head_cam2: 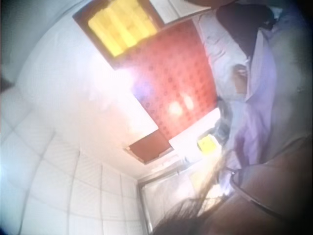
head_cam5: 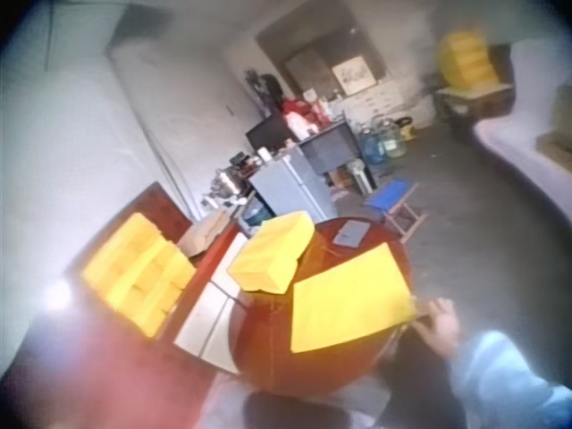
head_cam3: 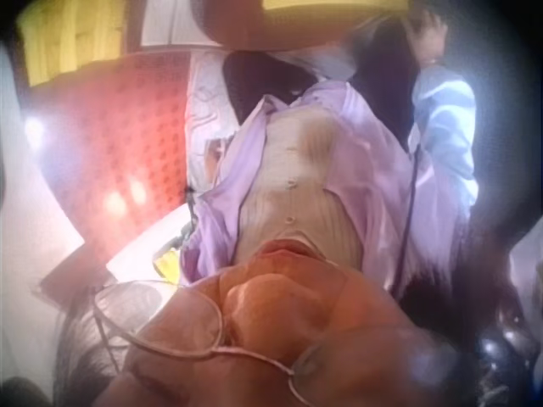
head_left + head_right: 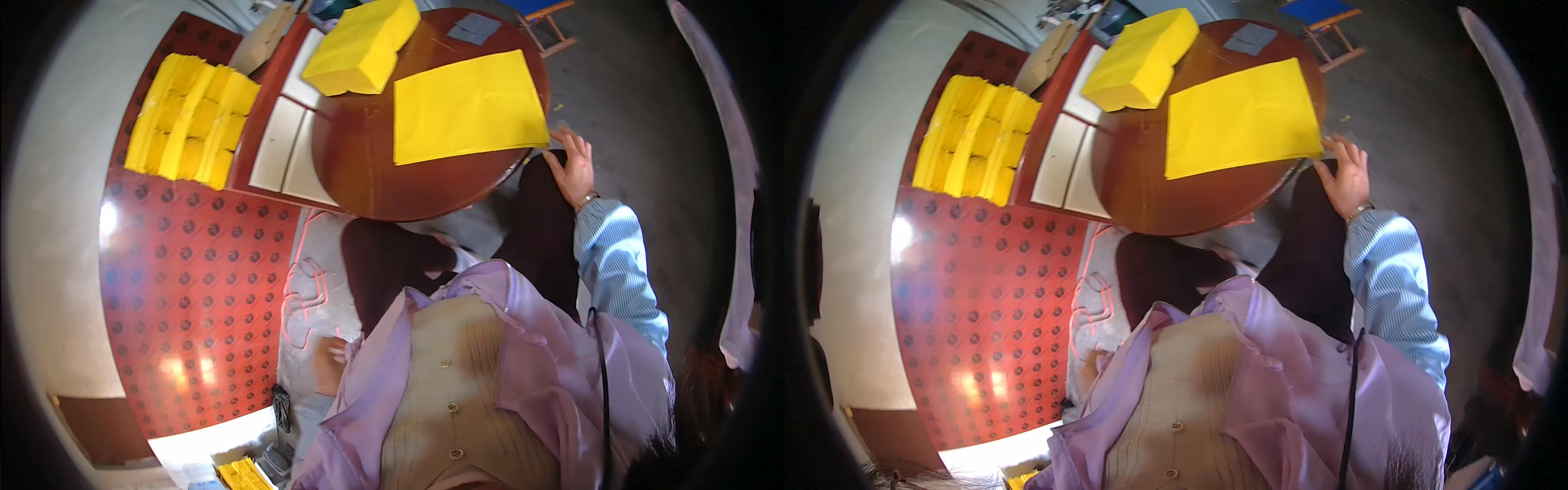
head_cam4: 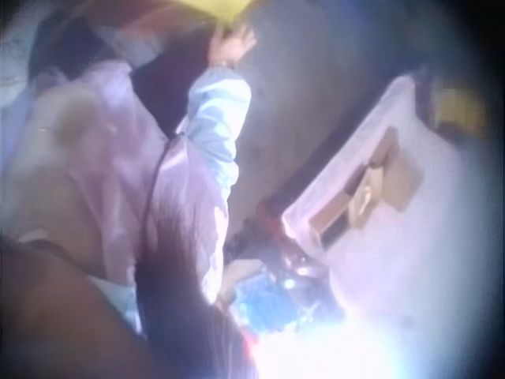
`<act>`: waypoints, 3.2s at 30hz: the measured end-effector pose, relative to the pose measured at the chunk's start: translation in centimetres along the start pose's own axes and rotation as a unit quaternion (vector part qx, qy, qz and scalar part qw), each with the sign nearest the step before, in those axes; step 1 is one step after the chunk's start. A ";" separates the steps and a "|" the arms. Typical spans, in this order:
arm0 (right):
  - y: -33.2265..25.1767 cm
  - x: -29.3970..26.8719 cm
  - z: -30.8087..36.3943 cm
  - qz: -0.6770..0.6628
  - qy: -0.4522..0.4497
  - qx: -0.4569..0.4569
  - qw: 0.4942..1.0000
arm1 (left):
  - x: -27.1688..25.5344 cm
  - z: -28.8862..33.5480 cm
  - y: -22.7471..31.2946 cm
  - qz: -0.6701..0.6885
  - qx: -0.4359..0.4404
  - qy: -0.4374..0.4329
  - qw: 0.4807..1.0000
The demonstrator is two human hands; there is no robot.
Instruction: The person folds yellow paper sheets by hand on a low round table, repeatedly folding edges and creasing them. They handle multiple sheets, aligning and pressing folds to create smaller folded pieces.
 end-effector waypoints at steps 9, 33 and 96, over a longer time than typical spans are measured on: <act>10.2 4.7 -2.6 -0.044 -0.108 0.226 0.967 | 10.4 -25.9 28.7 0.117 0.354 0.004 0.928; -6.4 11.4 -2.3 -0.401 -0.198 0.306 0.840 | 16.9 -28.4 33.3 0.130 0.446 -0.057 0.884; -3.2 -2.5 -7.4 0.223 -0.055 -0.016 0.973 | 24.8 -23.3 39.3 0.338 0.335 -0.077 0.876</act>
Point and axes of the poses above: each hand's wrist, its own z-axis away from the middle knuckle, its own x-axis out of the palm, y = z × x, the point moved 9 cm from there along -z, towards the middle knuckle, and after that the axes turned 13 degrees about -x, right-handed, at the moved point
